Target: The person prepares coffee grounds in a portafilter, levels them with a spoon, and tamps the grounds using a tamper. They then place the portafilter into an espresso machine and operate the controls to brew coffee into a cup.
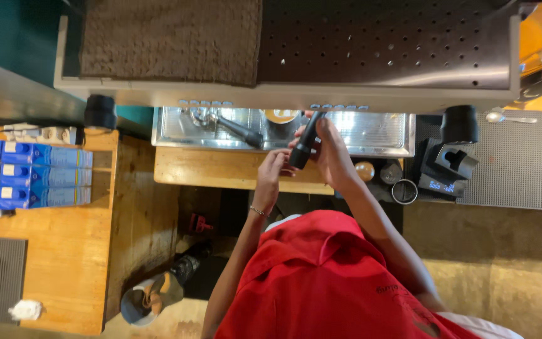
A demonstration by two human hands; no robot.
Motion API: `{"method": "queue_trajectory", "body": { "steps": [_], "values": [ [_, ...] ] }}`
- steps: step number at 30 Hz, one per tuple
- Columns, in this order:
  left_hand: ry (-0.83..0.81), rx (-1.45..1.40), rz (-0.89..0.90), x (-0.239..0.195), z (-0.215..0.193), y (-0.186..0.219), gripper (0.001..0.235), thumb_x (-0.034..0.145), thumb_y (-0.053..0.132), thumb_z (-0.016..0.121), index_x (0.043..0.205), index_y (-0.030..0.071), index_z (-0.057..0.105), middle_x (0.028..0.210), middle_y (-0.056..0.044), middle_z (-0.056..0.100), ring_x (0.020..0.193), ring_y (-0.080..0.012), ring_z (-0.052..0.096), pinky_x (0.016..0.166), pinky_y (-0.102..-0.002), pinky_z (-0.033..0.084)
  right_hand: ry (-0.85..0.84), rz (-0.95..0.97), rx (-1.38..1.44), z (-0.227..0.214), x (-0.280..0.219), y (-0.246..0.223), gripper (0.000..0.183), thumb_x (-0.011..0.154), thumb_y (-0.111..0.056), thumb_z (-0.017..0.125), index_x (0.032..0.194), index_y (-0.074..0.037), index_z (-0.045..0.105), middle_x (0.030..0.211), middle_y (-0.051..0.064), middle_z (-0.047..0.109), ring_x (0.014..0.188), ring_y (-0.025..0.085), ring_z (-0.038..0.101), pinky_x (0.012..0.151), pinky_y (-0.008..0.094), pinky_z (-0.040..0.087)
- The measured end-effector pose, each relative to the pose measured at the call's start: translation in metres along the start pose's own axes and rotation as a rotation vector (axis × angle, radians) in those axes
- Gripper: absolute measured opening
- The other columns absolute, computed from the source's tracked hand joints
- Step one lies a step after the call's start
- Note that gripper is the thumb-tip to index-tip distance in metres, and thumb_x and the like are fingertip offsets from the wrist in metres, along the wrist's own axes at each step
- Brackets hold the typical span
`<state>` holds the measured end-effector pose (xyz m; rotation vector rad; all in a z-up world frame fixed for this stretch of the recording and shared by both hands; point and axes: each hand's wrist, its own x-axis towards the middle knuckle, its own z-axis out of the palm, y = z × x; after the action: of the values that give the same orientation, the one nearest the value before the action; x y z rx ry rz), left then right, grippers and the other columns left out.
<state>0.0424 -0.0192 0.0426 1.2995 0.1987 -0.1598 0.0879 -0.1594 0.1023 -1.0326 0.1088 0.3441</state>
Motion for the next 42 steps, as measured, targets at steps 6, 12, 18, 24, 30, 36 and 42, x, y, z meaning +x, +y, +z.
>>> {"method": "queue_trajectory", "body": {
  "steps": [6,12,18,24,30,36,42],
  "values": [
    [0.215,0.119,0.221,0.021,0.003,0.007,0.028,0.092,0.012,0.054,0.118,0.003,0.049,0.099,-0.009,0.052,0.089,-0.0147,0.054,0.073,-0.025,0.053,0.080,0.077,-0.072,0.008,-0.001,-0.013,0.060,0.084,-0.058,0.054,0.126,-0.018,0.038,0.103,0.012,0.060,0.087,0.028,0.066,0.066,0.032,0.048],
    [0.298,0.215,0.296,0.027,0.021,0.034,0.063,0.083,0.004,0.065,0.135,0.002,0.030,0.109,-0.014,0.038,0.097,-0.0229,0.046,0.075,-0.036,0.057,0.150,0.081,-0.048,0.013,0.007,-0.008,0.059,0.083,-0.060,0.054,0.120,-0.016,0.040,0.105,0.014,0.057,0.090,0.031,0.063,0.071,0.037,0.047],
    [0.489,0.438,0.388,0.055,0.023,0.021,0.085,0.070,0.005,0.080,0.137,0.005,0.029,0.127,-0.018,0.031,0.122,-0.0328,0.033,0.104,-0.051,0.033,0.200,0.043,-0.089,0.021,0.005,-0.008,0.064,0.083,-0.063,0.053,0.121,-0.013,0.040,0.104,0.013,0.057,0.090,0.030,0.063,0.073,0.040,0.044],
    [0.384,0.464,0.268,0.095,0.003,-0.029,0.099,0.062,0.013,0.088,0.138,0.000,0.027,0.135,-0.023,0.031,0.130,-0.0402,0.032,0.110,-0.051,0.027,0.237,0.018,-0.138,0.027,0.006,-0.010,0.066,0.085,-0.064,0.050,0.119,-0.008,0.039,0.096,0.013,0.059,0.081,0.028,0.065,0.075,0.042,0.047],
    [0.264,0.402,0.303,0.108,0.004,-0.055,0.109,0.058,0.003,0.087,0.142,-0.006,0.018,0.137,-0.029,0.032,0.130,-0.0410,0.034,0.112,-0.044,0.026,0.226,-0.019,-0.218,0.025,0.009,-0.008,0.068,0.079,-0.070,0.049,0.105,-0.007,0.043,0.078,0.010,0.062,0.067,0.020,0.064,0.062,0.035,0.047],
    [0.147,0.531,0.356,0.124,0.014,-0.077,0.096,0.064,0.001,0.075,0.139,-0.015,0.017,0.138,-0.041,0.025,0.131,-0.0536,0.022,0.115,-0.051,0.014,0.215,0.041,-0.262,0.034,-0.011,-0.033,0.073,0.080,-0.069,0.049,0.116,-0.006,0.043,0.094,0.011,0.061,0.083,0.023,0.062,0.066,0.037,0.048],
    [0.086,0.560,0.354,0.085,0.039,-0.012,0.068,0.080,-0.004,0.048,0.140,-0.013,0.018,0.130,-0.039,0.030,0.125,-0.0479,0.027,0.116,-0.043,0.012,0.213,0.036,-0.271,0.038,-0.013,-0.037,0.076,0.076,-0.072,0.052,0.111,-0.006,0.045,0.091,0.012,0.061,0.079,0.022,0.062,0.068,0.039,0.051]
  ]
}}
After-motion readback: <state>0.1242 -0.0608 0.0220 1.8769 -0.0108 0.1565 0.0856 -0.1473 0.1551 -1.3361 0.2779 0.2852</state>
